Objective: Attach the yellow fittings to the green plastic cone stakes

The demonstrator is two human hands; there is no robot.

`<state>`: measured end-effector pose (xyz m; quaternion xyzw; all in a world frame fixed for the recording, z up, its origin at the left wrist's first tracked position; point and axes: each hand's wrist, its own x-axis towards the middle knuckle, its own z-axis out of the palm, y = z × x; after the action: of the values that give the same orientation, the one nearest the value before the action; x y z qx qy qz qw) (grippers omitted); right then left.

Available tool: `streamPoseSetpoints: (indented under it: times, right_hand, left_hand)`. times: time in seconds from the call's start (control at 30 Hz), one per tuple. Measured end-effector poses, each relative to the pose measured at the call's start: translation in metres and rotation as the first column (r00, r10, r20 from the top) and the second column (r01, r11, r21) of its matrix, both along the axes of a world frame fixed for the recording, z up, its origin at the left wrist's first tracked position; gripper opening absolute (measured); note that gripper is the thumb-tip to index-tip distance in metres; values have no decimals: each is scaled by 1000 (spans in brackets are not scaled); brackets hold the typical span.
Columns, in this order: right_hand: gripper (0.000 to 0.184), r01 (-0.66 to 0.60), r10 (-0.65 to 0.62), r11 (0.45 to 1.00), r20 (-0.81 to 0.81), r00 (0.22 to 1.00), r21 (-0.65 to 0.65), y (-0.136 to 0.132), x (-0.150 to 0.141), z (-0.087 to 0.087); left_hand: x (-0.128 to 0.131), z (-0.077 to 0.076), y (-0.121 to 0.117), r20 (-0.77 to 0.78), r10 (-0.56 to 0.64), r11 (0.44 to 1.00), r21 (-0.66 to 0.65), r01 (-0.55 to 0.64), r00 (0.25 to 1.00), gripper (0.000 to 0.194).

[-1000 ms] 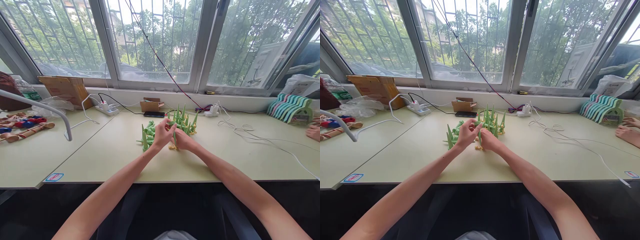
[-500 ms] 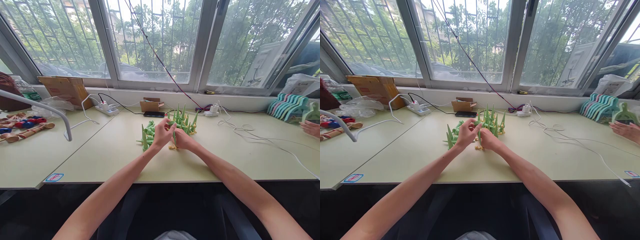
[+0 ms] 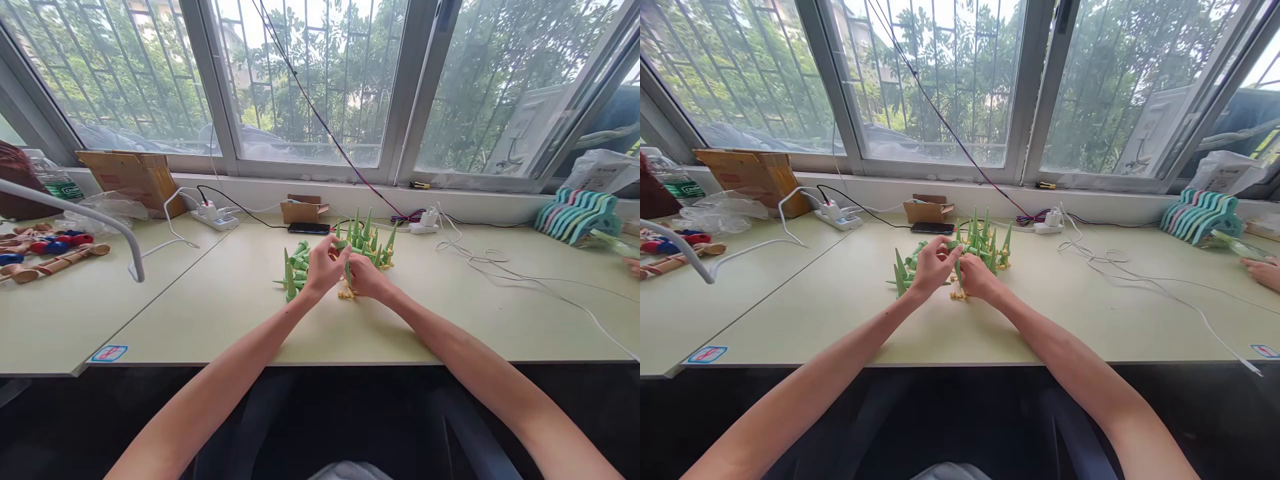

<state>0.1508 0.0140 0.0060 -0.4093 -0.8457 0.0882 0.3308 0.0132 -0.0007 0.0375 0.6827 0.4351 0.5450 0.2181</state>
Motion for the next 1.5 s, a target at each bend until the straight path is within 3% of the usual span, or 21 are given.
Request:
streamPoseSetpoints:
  times: [0.43,0.67,1.5]
  right_hand:
    - [34,40,-40,999,-17,999,13,1,-1,0]
    - [28,16,-15,999,-31,999,29,1,-1,1]
    - [35,26,-24,999,-78,997,25,-3,-3,3]
  left_hand:
    - [-1,-1,1,-26,30,999,12,-30,999,27]
    - [-1,-1,2,-31,28,1000,-10,-29,999,26]
    - [-1,-5,5,-66,39,999,-5,-39,997,27]
